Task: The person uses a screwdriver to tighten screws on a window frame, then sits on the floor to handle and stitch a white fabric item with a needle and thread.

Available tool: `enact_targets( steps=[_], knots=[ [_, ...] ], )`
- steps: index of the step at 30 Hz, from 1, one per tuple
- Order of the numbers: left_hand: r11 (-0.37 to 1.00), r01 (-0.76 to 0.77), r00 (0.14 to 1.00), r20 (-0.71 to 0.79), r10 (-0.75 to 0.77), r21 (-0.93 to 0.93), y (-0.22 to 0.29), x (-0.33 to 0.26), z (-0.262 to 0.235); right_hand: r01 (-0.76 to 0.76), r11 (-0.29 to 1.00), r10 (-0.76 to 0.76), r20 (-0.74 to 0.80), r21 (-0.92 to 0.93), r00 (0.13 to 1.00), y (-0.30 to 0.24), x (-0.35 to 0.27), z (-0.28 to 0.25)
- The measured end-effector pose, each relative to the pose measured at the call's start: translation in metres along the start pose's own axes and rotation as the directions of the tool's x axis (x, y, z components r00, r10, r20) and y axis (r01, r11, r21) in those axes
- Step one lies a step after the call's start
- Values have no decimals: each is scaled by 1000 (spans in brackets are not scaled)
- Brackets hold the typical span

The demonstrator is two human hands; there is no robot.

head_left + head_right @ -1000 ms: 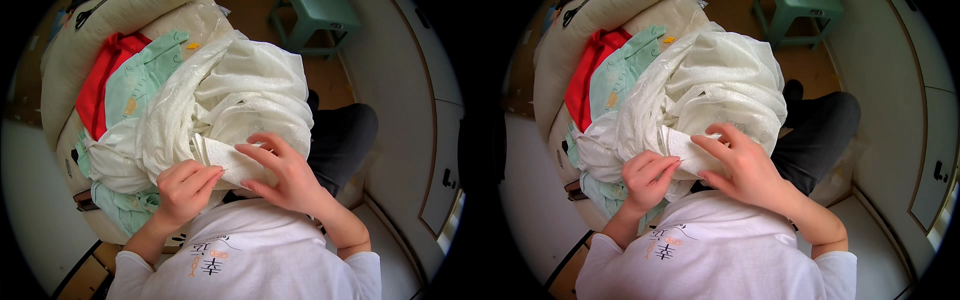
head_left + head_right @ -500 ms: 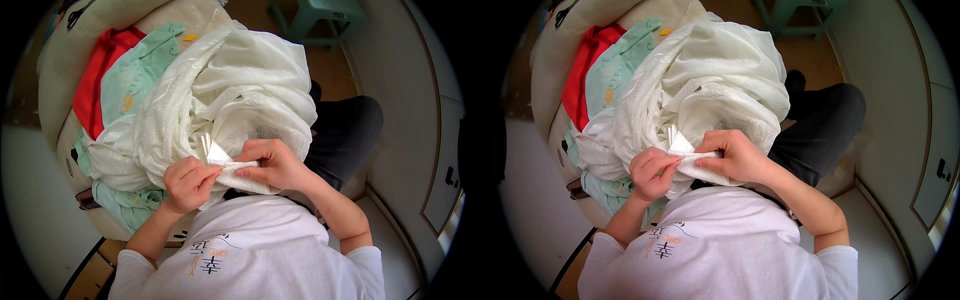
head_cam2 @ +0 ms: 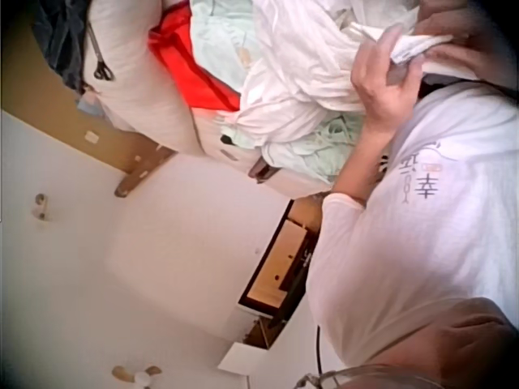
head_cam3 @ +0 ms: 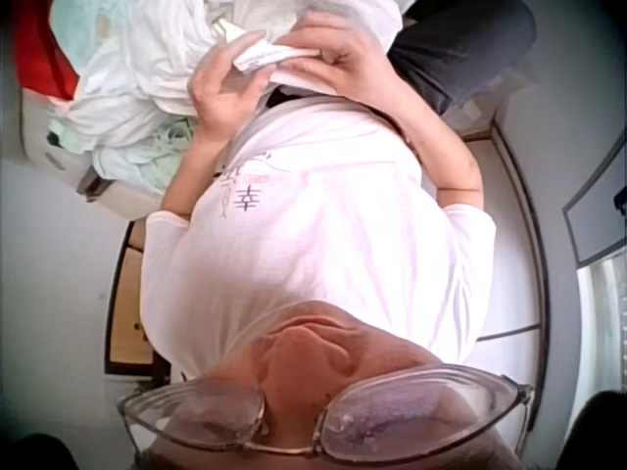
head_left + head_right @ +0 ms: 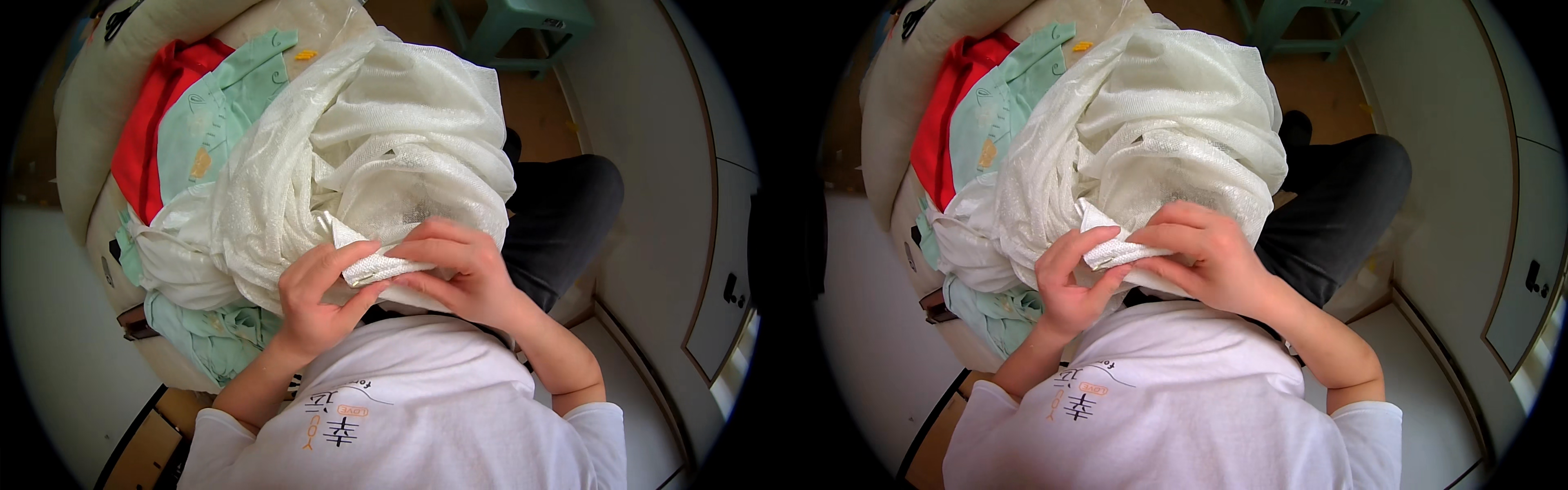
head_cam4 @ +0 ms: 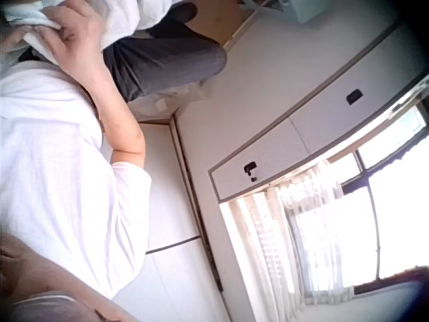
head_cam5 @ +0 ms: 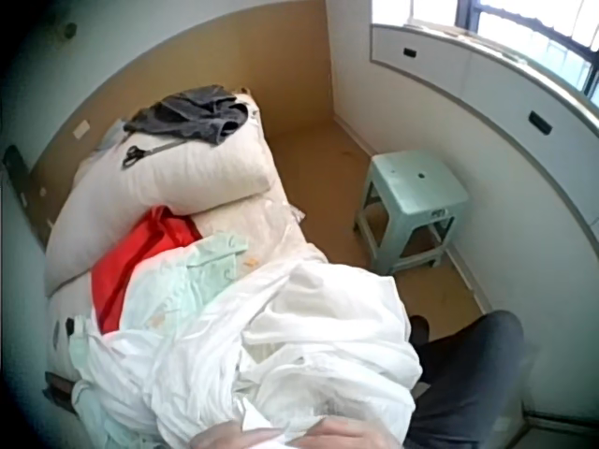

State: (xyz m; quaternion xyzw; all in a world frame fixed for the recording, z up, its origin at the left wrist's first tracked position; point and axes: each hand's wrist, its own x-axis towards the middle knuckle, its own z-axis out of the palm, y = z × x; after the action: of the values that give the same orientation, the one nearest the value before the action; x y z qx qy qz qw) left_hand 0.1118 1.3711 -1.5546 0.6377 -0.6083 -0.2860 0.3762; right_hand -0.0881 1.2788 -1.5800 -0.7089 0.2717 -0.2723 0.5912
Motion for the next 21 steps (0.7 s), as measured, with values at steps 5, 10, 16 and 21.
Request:
enact_targets(
  steps=[5,10,16,21],
  knots=[
    [982,-63,997,49,55,179,5,0,-2,267,886,-310,-55,-379,949,-22,9,-16],
    [943,-177,984,35,174,282,12,0,6,298,809,-307,68,-506,949,-29,4,0],
    [885,-284,957,59,283,369,10,-3,11,263,818,-247,101,-512,964,-33,0,3],
    [852,-341,939,101,329,398,7,-5,14,239,861,-178,175,-449,968,-33,2,-1]
  ],
)
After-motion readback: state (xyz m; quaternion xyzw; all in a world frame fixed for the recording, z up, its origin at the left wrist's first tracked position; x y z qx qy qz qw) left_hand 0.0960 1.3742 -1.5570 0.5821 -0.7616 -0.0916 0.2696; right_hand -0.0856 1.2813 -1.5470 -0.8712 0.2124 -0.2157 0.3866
